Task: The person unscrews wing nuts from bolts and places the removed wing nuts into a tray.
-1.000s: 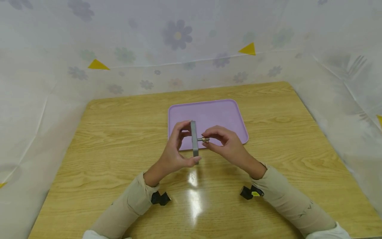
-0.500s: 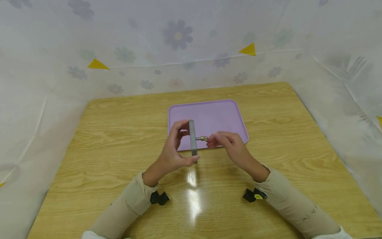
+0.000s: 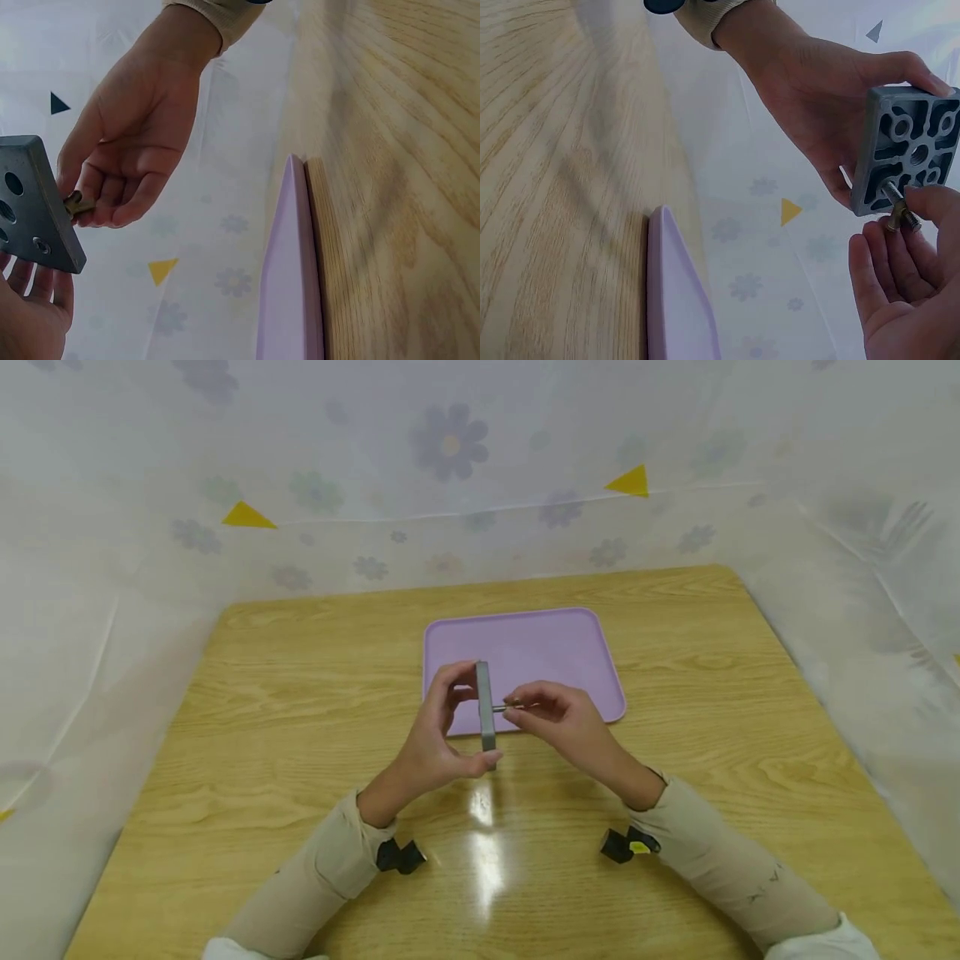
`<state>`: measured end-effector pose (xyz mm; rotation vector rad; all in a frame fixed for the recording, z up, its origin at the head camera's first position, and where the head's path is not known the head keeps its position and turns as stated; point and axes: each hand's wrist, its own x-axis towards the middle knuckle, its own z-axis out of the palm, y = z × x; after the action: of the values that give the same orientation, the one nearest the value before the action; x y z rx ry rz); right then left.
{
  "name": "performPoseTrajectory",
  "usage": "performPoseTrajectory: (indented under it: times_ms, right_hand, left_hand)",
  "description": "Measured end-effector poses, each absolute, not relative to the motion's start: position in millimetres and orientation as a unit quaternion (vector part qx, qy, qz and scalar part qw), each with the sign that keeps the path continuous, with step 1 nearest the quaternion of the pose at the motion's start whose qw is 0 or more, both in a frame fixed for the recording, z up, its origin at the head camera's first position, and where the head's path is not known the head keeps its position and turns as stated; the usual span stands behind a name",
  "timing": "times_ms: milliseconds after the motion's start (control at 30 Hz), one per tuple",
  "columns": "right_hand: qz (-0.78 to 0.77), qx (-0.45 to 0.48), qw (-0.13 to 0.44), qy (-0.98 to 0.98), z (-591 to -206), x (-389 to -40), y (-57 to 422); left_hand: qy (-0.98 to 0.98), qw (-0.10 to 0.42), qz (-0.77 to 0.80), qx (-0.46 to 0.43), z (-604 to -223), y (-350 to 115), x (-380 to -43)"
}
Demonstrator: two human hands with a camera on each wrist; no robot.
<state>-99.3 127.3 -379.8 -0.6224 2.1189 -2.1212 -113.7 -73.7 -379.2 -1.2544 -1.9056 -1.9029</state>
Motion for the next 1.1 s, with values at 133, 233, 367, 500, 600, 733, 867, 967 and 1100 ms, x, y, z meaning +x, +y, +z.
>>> performPoseTrajectory:
  times_ms: [133, 233, 367, 500, 600, 733, 867, 967, 1100]
  right_hand:
    - [-0.672, -0.252, 0.007, 0.696, -368, -99, 125]
    - [-0.657, -0.287, -0.018, 0.697, -360, -98, 125]
    - [-0.644, -0.304, -0.036, 0.701, -360, -99, 126]
    - [-0.648, -0.265, -0.034, 0.713, -372, -102, 132]
    - [-0.655, -0.229, -0.011, 0.72, -382, -104, 138]
    - [-0.67, -0.219, 0.041, 0.708, -387, -103, 142]
    - [-0.682, -0.219, 0.073, 0.694, -386, -100, 142]
    - [-0.692, -0.209, 0.079, 0.687, -385, -99, 141]
    - [-0.699, -0.189, 0.072, 0.686, -385, -99, 138]
  left_hand:
    - [-0.638, 0.086, -0.639, -0.421, -379, -74, -115]
    - [-0.636, 0.088, -0.64, -0.422, -379, -74, -115]
    - [-0.639, 0.091, -0.64, -0.416, -379, -75, -116]
    - [-0.643, 0.09, -0.641, -0.41, -379, -76, -117]
    - [-0.644, 0.089, -0.642, -0.408, -379, -76, -118]
    - [-0.642, 0.09, -0.643, -0.408, -379, -75, -117]
    - [-0.641, 0.091, -0.643, -0.41, -379, -74, -117]
    - [-0.638, 0.088, -0.644, -0.412, -379, -73, -117]
    - [-0.635, 0.082, -0.645, -0.416, -378, -71, -116]
